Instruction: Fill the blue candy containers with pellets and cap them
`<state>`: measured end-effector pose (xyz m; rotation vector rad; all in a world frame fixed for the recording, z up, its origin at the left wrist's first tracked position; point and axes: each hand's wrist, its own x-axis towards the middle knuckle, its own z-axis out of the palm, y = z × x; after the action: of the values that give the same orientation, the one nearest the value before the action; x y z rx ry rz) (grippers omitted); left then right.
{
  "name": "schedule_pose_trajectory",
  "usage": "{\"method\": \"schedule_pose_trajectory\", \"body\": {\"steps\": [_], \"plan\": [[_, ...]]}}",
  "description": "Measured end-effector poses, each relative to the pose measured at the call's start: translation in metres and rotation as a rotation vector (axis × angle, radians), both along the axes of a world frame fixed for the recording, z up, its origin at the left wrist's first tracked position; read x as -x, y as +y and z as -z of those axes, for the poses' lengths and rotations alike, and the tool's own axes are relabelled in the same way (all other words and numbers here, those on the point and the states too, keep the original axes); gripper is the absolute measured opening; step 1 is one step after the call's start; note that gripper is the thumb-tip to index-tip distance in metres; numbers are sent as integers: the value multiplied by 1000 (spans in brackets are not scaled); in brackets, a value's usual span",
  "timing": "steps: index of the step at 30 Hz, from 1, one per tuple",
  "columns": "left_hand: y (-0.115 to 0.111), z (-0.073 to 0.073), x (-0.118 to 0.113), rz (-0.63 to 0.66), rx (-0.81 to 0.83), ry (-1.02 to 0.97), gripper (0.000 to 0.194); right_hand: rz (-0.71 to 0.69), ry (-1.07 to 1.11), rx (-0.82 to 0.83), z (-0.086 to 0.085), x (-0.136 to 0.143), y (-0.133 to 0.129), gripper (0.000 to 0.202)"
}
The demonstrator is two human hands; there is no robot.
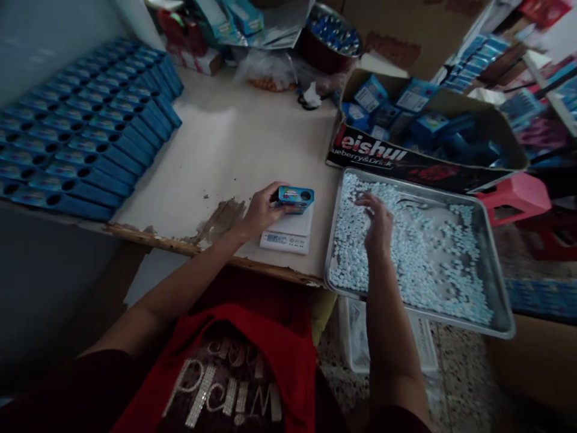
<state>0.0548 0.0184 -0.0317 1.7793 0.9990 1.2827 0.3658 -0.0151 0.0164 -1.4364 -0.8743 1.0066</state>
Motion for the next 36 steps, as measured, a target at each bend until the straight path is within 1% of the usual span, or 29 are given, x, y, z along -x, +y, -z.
{"method": "schedule_pose_trajectory", "body": {"steps": [1,2,3,4,5,7,10,12,13,16,17,19,21,23,25,27,28,30,32,34,36], "plan": [[5,-5,-10,26,-76,39,42,40,70,-5,-2,7,0,28],[10,-11,-20,55,-176,87,36,45,166,30,-4,14,0,30],[16,-17,-30,90,-285,137,30,17,281,98,-7,21,1,34],[21,-22,-41,127,-384,183,28,-40,402,185,-10,27,1,39],[26,-25,-51,164,-458,221,31,-91,509,257,-13,32,2,44],[35,-27,-68,206,-519,288,37,-130,662,334,-18,37,1,52],[44,-19,-82,184,-483,384,47,-129,760,346,-20,37,-3,53],[47,-11,-84,131,-435,399,50,-132,774,335,-20,33,-5,46],[48,-7,-83,102,-407,383,48,-134,775,328,-19,31,-7,41],[50,-1,-80,32,-294,249,34,-122,770,289,-17,24,-9,22],[50,-1,-80,19,-249,187,33,-115,765,272,-15,23,-9,18],[50,-2,-80,15,-158,88,39,-115,748,248,-12,21,-8,20],[50,-5,-81,28,-88,54,44,-128,694,225,-11,20,-8,28],[48,-9,-82,41,-50,54,46,-119,579,123,-15,21,-9,31],[46,-12,-83,58,-22,33,46,-93,381,-69,-25,20,-11,33],[44,-14,-83,90,21,-1,49,-85,77,-242,-40,17,-10,31],[43,-14,-83,111,48,-16,51,-105,-111,-290,-49,16,-8,29],[41,-15,-84,149,101,-42,53,-203,-495,-305,-65,13,0,25],[39,-16,-85,171,142,-58,52,-341,-821,-252,-77,12,10,27],[36,-18,-85,164,172,-55,51,-454,-1081,-182,-83,14,19,31],[33,-20,-86,143,197,-39,50,-523,-1289,-125,-85,17,25,35]]}}
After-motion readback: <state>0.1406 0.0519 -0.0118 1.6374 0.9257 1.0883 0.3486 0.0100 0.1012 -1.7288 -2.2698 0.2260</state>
